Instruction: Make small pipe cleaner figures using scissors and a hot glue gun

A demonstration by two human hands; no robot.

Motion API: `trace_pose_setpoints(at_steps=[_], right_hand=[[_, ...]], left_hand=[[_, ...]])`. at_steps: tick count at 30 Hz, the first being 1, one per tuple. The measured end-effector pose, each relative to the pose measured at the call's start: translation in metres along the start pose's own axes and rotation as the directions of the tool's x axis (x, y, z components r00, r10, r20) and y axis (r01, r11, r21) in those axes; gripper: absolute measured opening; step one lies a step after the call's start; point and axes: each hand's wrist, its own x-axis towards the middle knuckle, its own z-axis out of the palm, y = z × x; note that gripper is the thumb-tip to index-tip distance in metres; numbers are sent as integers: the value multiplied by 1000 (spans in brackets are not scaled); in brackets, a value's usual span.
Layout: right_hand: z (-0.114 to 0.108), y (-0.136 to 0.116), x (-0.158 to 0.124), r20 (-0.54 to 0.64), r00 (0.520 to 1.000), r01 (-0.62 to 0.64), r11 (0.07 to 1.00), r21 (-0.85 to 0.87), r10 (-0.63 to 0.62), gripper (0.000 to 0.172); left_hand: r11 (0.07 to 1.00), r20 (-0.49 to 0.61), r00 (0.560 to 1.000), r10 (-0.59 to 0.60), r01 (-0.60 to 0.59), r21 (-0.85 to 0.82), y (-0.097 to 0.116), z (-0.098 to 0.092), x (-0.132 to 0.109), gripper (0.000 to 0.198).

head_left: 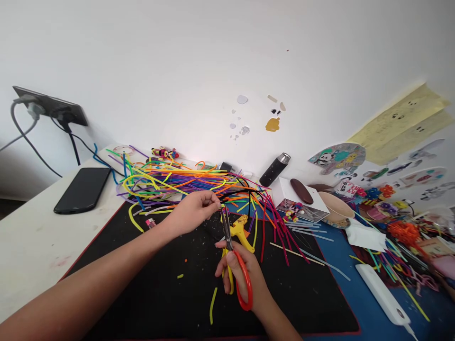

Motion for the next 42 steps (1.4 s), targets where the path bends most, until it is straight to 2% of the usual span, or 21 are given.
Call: trace_pose_setpoints(at_steps=[10, 23, 42], right_hand=[[1, -4, -2, -24, 1000, -5, 998, -70, 3, 73], [1, -4, -1, -43, 999, -10, 996, -91, 6, 73], [4, -5, 2, -51, 999, -20, 997, -75, 17, 72]], left_hand=[[969, -25, 998, 65, -57, 239, 6, 3, -8, 10], [945, 36, 999, 24, -35, 326, 8, 4, -9, 14], [926, 85, 995, 54, -82, 368, 7, 9, -14, 8]])
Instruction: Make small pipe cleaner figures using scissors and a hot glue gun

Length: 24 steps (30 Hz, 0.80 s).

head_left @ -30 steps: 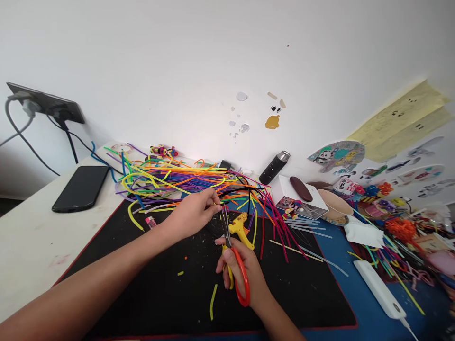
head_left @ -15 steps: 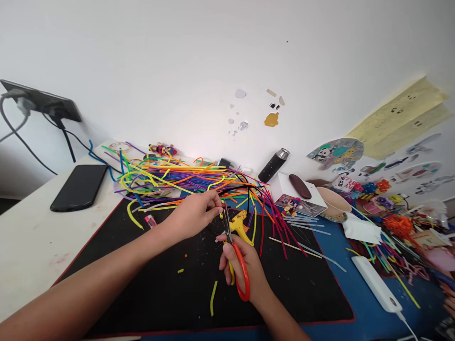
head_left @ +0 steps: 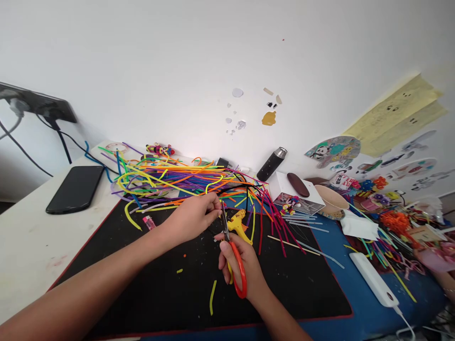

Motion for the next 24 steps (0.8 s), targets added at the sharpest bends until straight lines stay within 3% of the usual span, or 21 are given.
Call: trace_pose_setpoints(at_steps=[15, 24], right_hand=[[6, -4, 1, -9, 998, -56, 998, -8, 56, 68], [17, -6, -4, 90, 993, -66, 996, -56, 71, 60]], left_hand=[[994, 12, 1000, 15, -16, 107, -4, 1, -5, 8], [969, 109, 991, -75, 46, 244, -2, -31, -27, 23]])
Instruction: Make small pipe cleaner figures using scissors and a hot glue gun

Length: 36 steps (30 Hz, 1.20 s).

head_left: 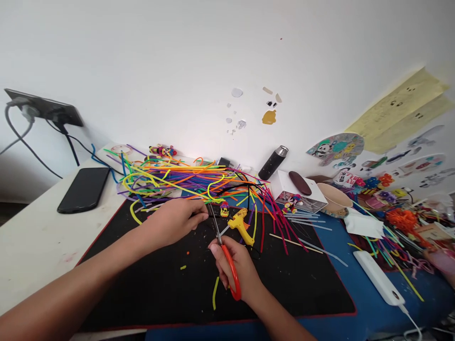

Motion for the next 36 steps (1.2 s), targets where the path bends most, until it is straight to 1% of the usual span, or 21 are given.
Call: trace_pose_setpoints(at_steps=[4, 9, 11, 14, 17, 19, 21, 23, 26, 30, 33, 36], right_hand=[[10, 4, 0, 50, 994, -99, 995, 6, 98, 61], [21, 8, 3, 130, 966, -226, 974, 14, 223, 61], [23, 9, 5, 156, 954, -262, 965, 19, 256, 57], [24, 11, 7, 178, 943, -292, 956, 33, 282, 48], [25, 15, 8, 178, 946, -283, 958, 53, 270, 40], [25, 16, 8, 190, 946, -278, 959, 63, 262, 39], [24, 15, 8, 213, 941, -281, 957, 64, 262, 39], [22, 14, 8, 235, 936, -286, 956, 69, 264, 41], [19, 12, 7, 246, 940, -269, 958, 98, 238, 47], [17, 14, 6, 237, 956, -205, 970, 127, 171, 55], [12, 14, 4, 177, 977, -154, 971, 181, 122, 57], [2, 14, 1, 85, 993, -100, 965, 240, 82, 55]], left_hand=[[994, 29, 999, -30, 27, 104, -8, 3, -16, 25], [991, 20, 998, -62, 60, 119, -24, 14, -31, 24], [988, 21, 998, -67, 64, 138, -28, 17, -34, 24], [974, 77, 993, -94, 75, 216, -27, 21, -36, 25], [957, 141, 983, -116, 72, 283, -26, 25, -37, 25], [959, 152, 982, -112, 66, 276, -29, 27, -36, 25], [976, 133, 986, -98, 69, 205, -38, 28, -35, 24], [994, 95, 992, -82, 75, 75, -49, 28, -33, 23], [990, 60, 993, -103, 108, -91, -63, 24, -31, 23], [975, 66, 991, -116, 127, -184, -67, 20, -27, 18], [982, 63, 993, -96, 105, -159, -64, 22, -22, 15], [997, 67, 996, -56, 60, -49, -61, 28, -13, 13]])
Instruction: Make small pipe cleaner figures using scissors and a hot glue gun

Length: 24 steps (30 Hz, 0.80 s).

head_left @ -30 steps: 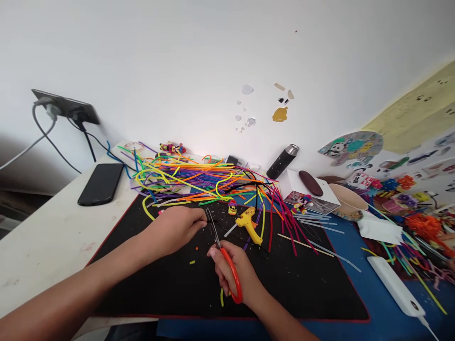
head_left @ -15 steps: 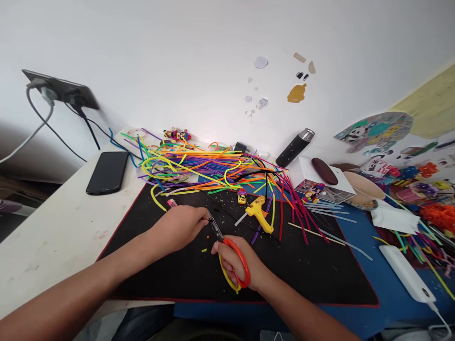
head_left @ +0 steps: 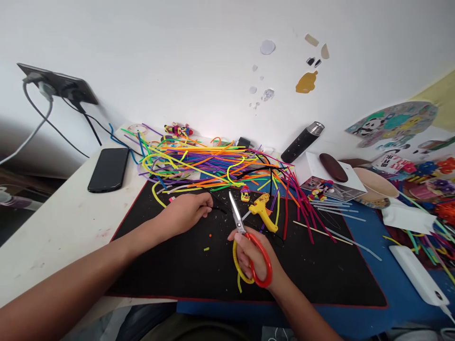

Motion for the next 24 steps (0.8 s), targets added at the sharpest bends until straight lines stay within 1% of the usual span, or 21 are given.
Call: trace_pose_setpoints(at_steps=[2, 4, 7, 9, 12, 16, 20, 24], right_hand=[[-7, -1, -3, -42, 999, 28, 999, 17, -28, 52], [-13, 0, -6, -72, 997, 41, 999, 22, -39, 52], [-18, 3, -9, -106, 994, 31, 999, 20, -28, 54], [-19, 6, -10, -119, 993, 16, 1000, 23, -14, 55], [-18, 11, -9, -106, 994, 13, 1000, 28, -10, 55], [-15, 15, -8, -94, 995, 18, 999, 34, -14, 53], [-13, 16, -10, -93, 995, 22, 1000, 12, -21, 53], [-13, 17, -11, -92, 996, 19, 1000, 0, -19, 54]], left_hand=[[996, -9, 998, 61, -60, 70, 1, 5, 7, 14], [980, -29, 987, 158, -153, 124, 1, 11, 14, 16], [933, -34, 952, 303, -289, 214, -3, 20, 21, 20], [903, -20, 935, 354, -335, 270, -7, 24, 24, 22], [881, 1, 933, 360, -340, 330, -9, 27, 27, 20], [881, 30, 946, 322, -311, 357, -7, 25, 28, 15], [894, 22, 946, 323, -312, 321, -10, 18, 25, 13], [898, -5, 949, 316, -297, 326, -18, 9, 19, 16]])
